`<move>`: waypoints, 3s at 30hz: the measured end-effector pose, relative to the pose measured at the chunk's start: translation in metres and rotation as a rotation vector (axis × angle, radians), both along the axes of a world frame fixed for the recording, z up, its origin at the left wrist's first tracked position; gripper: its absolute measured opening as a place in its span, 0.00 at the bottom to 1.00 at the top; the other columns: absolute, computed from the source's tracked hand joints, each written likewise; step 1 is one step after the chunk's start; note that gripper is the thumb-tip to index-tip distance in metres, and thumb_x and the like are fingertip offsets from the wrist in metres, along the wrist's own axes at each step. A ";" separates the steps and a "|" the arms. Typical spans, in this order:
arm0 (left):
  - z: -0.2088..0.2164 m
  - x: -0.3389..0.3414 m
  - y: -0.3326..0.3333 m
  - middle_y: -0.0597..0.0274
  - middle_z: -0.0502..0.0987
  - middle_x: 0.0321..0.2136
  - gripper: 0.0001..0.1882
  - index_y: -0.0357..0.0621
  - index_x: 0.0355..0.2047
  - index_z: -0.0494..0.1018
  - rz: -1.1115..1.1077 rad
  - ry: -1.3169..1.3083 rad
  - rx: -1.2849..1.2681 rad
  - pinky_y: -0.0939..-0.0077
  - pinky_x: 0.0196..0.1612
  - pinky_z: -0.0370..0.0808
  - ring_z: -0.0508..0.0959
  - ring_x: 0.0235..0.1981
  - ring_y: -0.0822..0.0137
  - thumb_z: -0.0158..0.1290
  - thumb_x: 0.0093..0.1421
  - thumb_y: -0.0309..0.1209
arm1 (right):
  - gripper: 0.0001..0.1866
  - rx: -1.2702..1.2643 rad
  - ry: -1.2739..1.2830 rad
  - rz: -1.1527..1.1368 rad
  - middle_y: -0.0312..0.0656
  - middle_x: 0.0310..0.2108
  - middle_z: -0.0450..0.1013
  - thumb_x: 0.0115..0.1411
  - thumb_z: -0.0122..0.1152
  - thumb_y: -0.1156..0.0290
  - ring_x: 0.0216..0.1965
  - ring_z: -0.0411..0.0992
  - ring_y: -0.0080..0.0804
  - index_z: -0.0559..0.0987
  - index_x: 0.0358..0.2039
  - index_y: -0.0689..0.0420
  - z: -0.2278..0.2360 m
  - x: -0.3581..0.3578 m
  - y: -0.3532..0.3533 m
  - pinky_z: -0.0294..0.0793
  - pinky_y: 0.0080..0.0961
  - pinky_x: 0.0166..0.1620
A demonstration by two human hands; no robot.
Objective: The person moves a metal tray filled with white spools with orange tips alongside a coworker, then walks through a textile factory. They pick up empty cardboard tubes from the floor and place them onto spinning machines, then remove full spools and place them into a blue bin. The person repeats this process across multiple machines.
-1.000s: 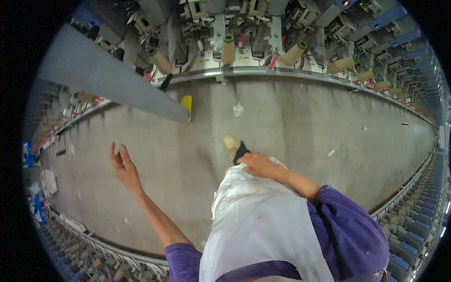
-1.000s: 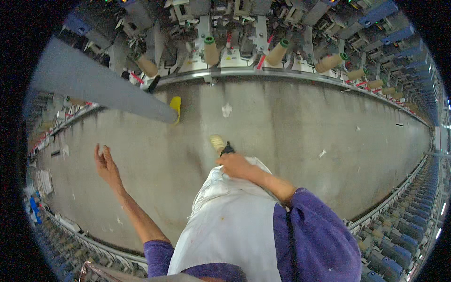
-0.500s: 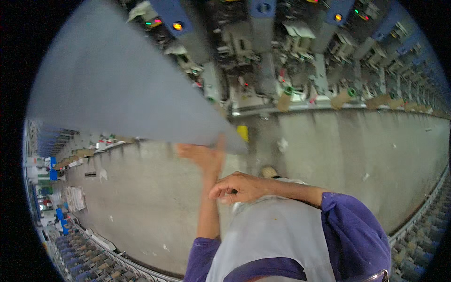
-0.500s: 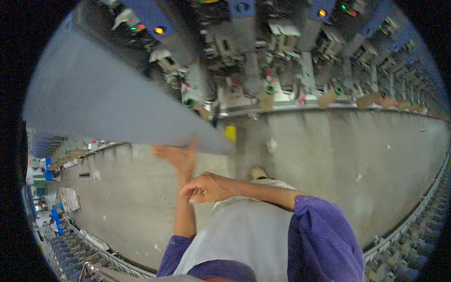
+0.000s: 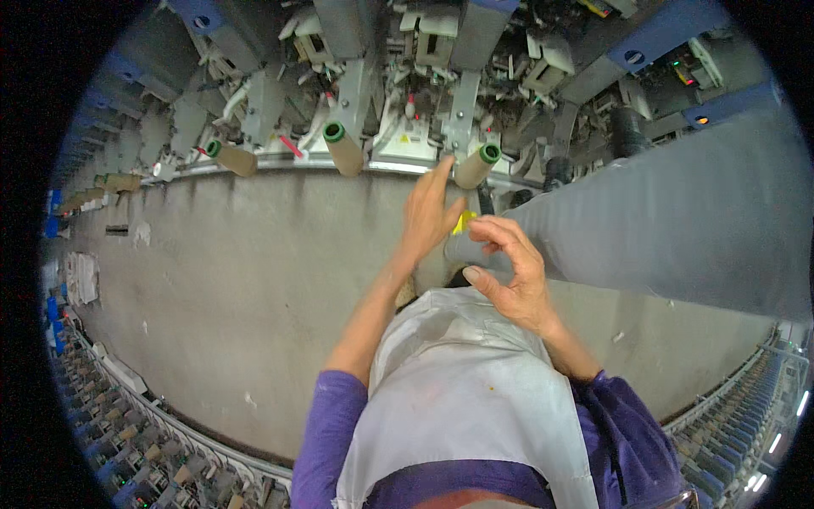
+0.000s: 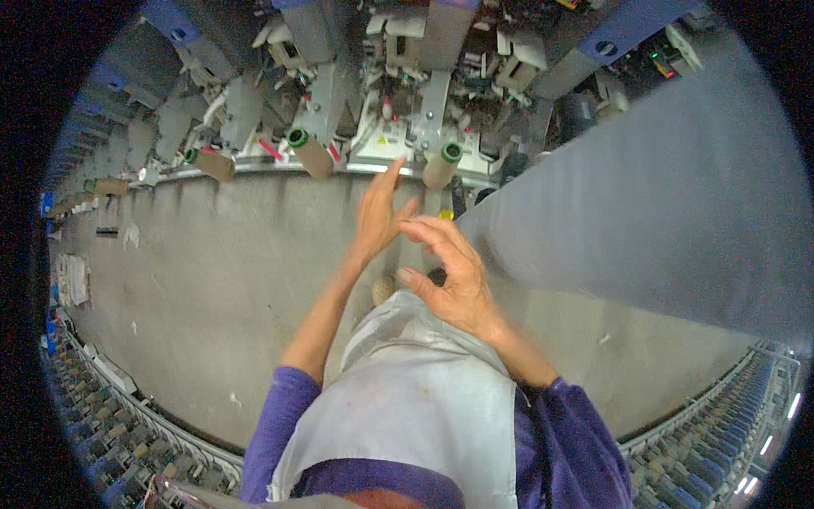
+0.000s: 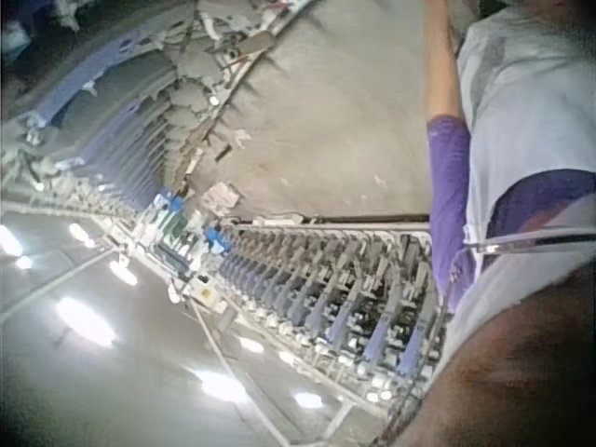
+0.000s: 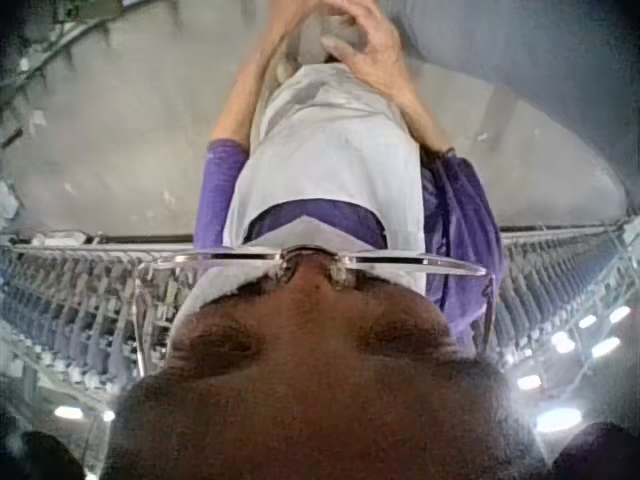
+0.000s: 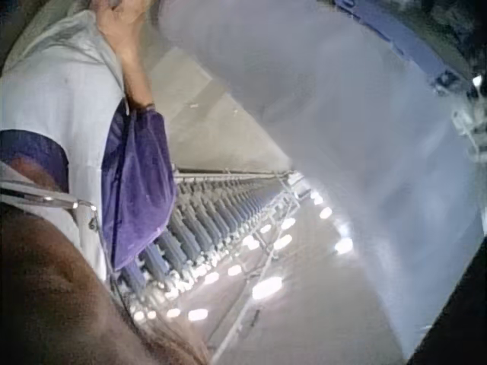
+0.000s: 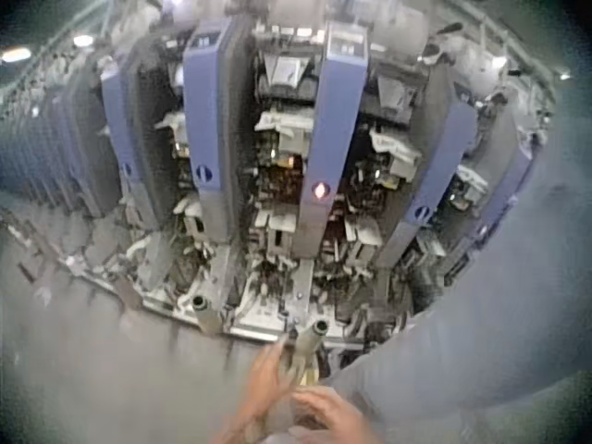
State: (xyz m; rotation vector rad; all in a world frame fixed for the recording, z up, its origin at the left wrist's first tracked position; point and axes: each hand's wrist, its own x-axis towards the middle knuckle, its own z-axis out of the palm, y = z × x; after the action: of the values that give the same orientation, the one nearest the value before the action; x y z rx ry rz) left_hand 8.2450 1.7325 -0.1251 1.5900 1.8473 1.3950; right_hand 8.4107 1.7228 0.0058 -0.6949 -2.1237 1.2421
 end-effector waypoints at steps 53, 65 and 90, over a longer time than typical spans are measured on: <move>0.063 -0.250 0.297 0.50 0.73 0.45 0.47 0.38 0.54 0.62 -0.441 -0.419 -0.290 0.62 0.48 0.71 0.74 0.45 0.56 0.68 0.31 0.38 | 0.36 -1.856 1.039 -1.206 0.62 0.52 0.56 0.55 0.58 0.48 0.53 0.57 0.60 0.61 0.53 0.64 -0.275 -0.058 0.153 0.80 0.41 0.40; 0.119 -0.172 0.149 0.62 0.74 0.44 0.44 0.40 0.51 0.66 -0.458 -0.512 -0.501 0.72 0.50 0.69 0.73 0.45 0.69 0.72 0.29 0.32 | 0.18 -0.624 0.437 -0.581 0.41 0.45 0.71 0.60 0.55 0.69 0.43 0.71 0.28 0.70 0.50 0.59 -0.059 -0.139 0.248 0.70 0.23 0.44; 0.210 -0.167 0.187 0.55 0.74 0.37 0.43 0.39 0.44 0.67 -0.534 -0.942 -0.046 0.61 0.41 0.74 0.76 0.37 0.56 0.73 0.24 0.39 | 0.04 -0.259 0.309 -0.068 0.41 0.31 0.75 0.54 0.60 0.71 0.33 0.72 0.34 0.78 0.30 0.56 0.070 -0.106 0.247 0.67 0.33 0.43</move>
State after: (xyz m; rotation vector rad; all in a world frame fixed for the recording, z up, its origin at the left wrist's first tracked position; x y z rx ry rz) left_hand 8.0784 1.9196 0.0852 0.9864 0.8223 1.4408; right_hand 8.3049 1.9697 0.0760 -0.6293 -1.6955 1.4966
